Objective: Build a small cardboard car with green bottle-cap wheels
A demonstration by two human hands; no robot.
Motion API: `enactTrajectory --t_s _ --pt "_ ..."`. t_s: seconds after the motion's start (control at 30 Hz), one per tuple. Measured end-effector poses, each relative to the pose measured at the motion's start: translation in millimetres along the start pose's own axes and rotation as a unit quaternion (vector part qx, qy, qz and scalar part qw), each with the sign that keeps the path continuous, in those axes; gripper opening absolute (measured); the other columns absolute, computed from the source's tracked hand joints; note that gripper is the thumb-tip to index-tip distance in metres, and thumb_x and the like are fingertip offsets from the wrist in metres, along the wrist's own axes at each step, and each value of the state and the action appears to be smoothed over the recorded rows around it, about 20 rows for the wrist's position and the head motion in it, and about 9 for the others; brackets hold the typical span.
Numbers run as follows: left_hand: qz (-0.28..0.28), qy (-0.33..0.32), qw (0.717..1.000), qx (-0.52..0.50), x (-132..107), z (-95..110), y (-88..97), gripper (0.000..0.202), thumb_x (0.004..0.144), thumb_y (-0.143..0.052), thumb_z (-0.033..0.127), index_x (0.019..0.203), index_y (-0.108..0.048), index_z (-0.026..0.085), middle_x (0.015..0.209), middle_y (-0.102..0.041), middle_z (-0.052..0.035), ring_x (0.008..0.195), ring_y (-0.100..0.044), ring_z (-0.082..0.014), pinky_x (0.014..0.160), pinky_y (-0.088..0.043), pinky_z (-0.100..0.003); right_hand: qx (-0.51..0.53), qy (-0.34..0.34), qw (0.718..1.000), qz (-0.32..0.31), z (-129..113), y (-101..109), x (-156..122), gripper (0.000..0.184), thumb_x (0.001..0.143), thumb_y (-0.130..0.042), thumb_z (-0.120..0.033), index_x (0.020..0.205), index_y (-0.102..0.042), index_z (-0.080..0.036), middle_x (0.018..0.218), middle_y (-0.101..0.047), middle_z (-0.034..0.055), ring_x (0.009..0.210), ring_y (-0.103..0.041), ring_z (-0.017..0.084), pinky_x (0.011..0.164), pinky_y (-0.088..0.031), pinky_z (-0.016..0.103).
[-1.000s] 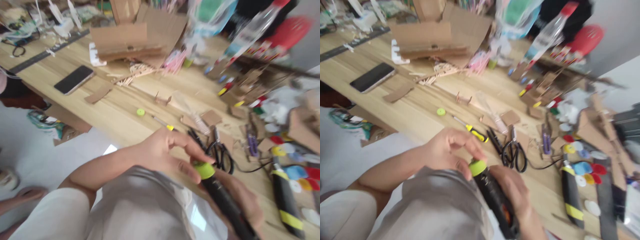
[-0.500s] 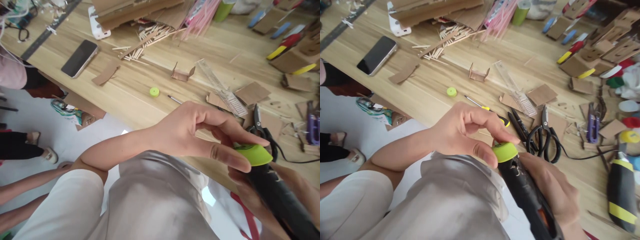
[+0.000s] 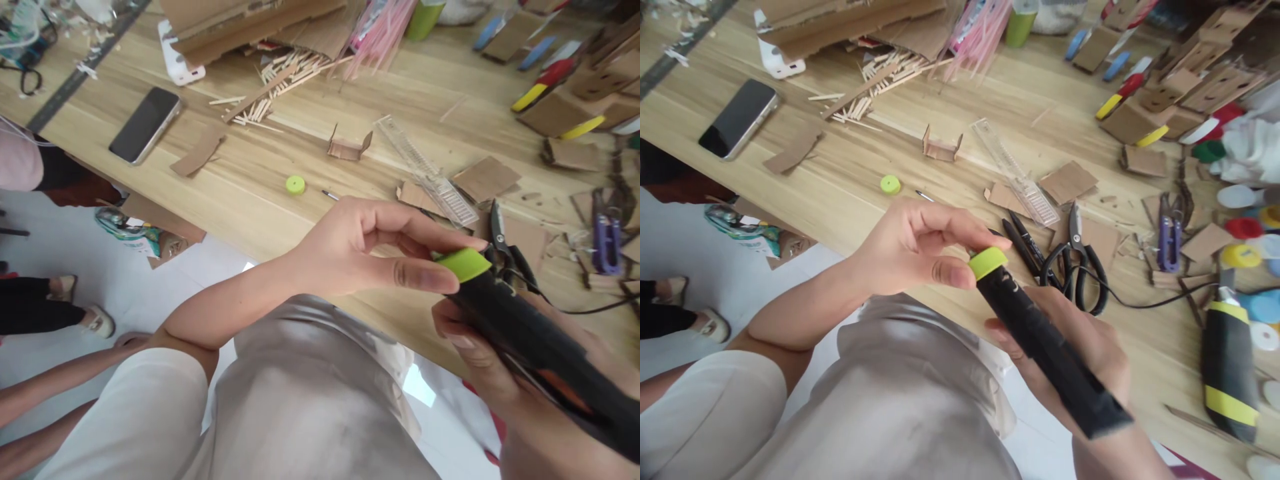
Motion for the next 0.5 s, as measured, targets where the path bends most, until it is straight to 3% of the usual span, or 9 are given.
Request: enactTrajectory --t_s 0.07,0.13,0.27,0.4,0.5 --pt "0.016 0.007 1.0 0.001 -1 -6 2.0 0.038 0.069 -0.096 0.05 0.087 -0.084 0.019 0.096 -0.084 -0.0024 0.098 -0.08 -0.021 0.095 -0.065 -0.034 0.045 0.022 0.999 -0.016 -10 -1 6 0.015 0.104 -0.061 -0.044 0.098 -0.067 -0.032 0.066 -0.074 -0.0036 0.047 -0.067 0.016 0.046 -0.051 0.025" --pt "0.029 0.022 0.999 -0.002 -5 -11 2.3 0.046 0.069 -0.092 0.062 0.088 -0.084 0.022 0.098 -0.084 -0.0034 0.103 -0.079 -0.0239 0.098 -0.065 -0.037 0.068 0.022 0.997 0.005 -13 0 6 0.007 0.103 -0.064 -0.036 0.099 -0.067 -0.032 0.065 -0.072 -0.0051 0.045 -0.064 0.015 0.046 -0.05 0.025" --pt "0.052 0.04 0.998 -0.009 -13 -14 3.5 0.045 0.071 -0.091 0.063 0.09 -0.084 0.023 0.103 -0.084 -0.0041 0.107 -0.079 -0.027 0.098 -0.064 -0.04 0.091 0.008 0.994 0.064 -11 0 -2 0.006 0.103 -0.064 -0.034 0.103 -0.069 -0.031 0.069 -0.072 -0.0043 0.051 -0.067 0.015 0.054 -0.053 0.025" --pt "0.071 0.034 0.997 0.002 -13 -12 6.0 0.042 0.068 -0.095 0.057 0.089 -0.084 0.022 0.101 -0.084 -0.0046 0.104 -0.08 -0.0279 0.097 -0.065 -0.042 0.1 0.008 0.994 0.031 -7 -4 3 0.027 0.102 -0.062 -0.055 0.092 -0.072 -0.031 0.059 -0.069 -0.0045 0.041 -0.06 0.015 0.043 -0.047 0.027" --pt "0.081 0.038 0.996 0.004 -9 -17 9.0 0.045 0.066 -0.096 0.058 0.09 -0.084 0.022 0.097 -0.084 -0.0045 0.099 -0.081 -0.0277 0.09 -0.067 -0.042 0.102 0.02 0.994 0.028 -6 -4 7 0.027 0.101 -0.065 -0.056 0.09 -0.071 -0.031 0.053 -0.064 -0.0058 0.034 -0.053 0.013 0.037 -0.044 0.026"
Point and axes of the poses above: each hand's wrist, its own x-axis towards the middle knuckle, its own y-axis out of the back of the hand, z = x × y, the point moved 8 cm from there along x, towards the middle knuckle
